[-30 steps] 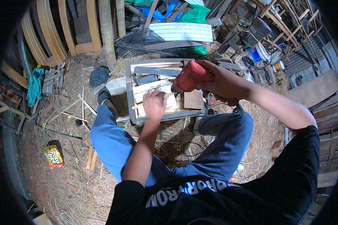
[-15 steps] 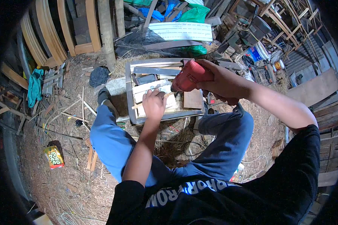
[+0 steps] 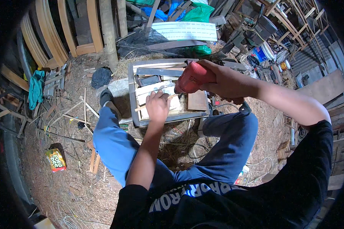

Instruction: The person marks a wooden frame using a metal square and a pencil, then uses a red power drill to drive screws into the wood. The person is sitting on the ground in a cluttered workshop environment.

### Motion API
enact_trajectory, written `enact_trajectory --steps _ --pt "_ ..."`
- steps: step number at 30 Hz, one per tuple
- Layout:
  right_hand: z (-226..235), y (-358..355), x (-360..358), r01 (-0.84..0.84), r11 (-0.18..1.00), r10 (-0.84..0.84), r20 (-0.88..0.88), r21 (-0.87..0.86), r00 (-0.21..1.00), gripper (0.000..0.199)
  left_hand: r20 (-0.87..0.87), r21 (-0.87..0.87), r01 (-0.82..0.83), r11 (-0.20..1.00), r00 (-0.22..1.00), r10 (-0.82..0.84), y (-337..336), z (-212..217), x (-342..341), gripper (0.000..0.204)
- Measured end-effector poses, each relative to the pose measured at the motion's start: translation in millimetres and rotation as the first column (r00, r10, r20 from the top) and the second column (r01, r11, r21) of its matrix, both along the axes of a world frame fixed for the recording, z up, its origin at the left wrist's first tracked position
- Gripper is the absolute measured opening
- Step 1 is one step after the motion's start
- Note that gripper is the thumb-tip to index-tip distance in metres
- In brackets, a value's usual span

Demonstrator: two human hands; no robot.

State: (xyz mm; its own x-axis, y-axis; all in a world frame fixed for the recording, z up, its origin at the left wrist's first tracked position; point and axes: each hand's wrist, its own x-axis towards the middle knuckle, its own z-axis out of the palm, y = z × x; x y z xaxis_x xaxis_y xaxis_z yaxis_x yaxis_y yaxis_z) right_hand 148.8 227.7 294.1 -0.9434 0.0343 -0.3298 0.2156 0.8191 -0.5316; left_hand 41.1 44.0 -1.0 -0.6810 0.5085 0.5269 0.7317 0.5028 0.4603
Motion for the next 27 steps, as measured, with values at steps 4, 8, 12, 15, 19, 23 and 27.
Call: enact_trajectory --steps 4,8,12,15,19,23,27 --pt "4 -3 -1 -0.042 0.998 0.042 -0.002 0.043 0.999 0.081 0.009 -0.023 -0.005 1.000 1.000 0.005 1 2 1 0.020" --pt "-10 8 -2 -0.103 0.991 0.109 -0.076 0.084 0.991 0.083 0.005 -0.002 0.013 1.000 1.000 -0.013 1 0 -1 0.023" --pt "4 -1 -4 -0.016 0.999 0.015 0.021 0.047 1.000 0.084 0.013 -0.020 0.007 1.000 1.000 -0.006 1 1 0 0.022" --pt "13 -10 -4 0.012 1.000 -0.012 0.022 0.011 1.000 0.072 0.033 -0.055 0.003 0.998 0.999 -0.001 0 3 0 0.022" --pt "11 -10 -3 -0.012 0.999 0.012 0.002 0.034 1.000 0.068 0.044 -0.065 0.002 0.998 0.999 0.001 0 4 1 0.021" --pt "8 -8 -4 -0.041 0.996 0.042 -0.018 0.084 0.999 0.071 0.010 0.000 0.017 1.000 1.000 -0.017 1 4 -1 0.026" --pt "2 -3 -5 -0.087 0.993 0.090 -0.028 0.086 0.996 0.074 0.018 0.002 0.017 1.000 1.000 -0.017 1 3 -1 0.026"
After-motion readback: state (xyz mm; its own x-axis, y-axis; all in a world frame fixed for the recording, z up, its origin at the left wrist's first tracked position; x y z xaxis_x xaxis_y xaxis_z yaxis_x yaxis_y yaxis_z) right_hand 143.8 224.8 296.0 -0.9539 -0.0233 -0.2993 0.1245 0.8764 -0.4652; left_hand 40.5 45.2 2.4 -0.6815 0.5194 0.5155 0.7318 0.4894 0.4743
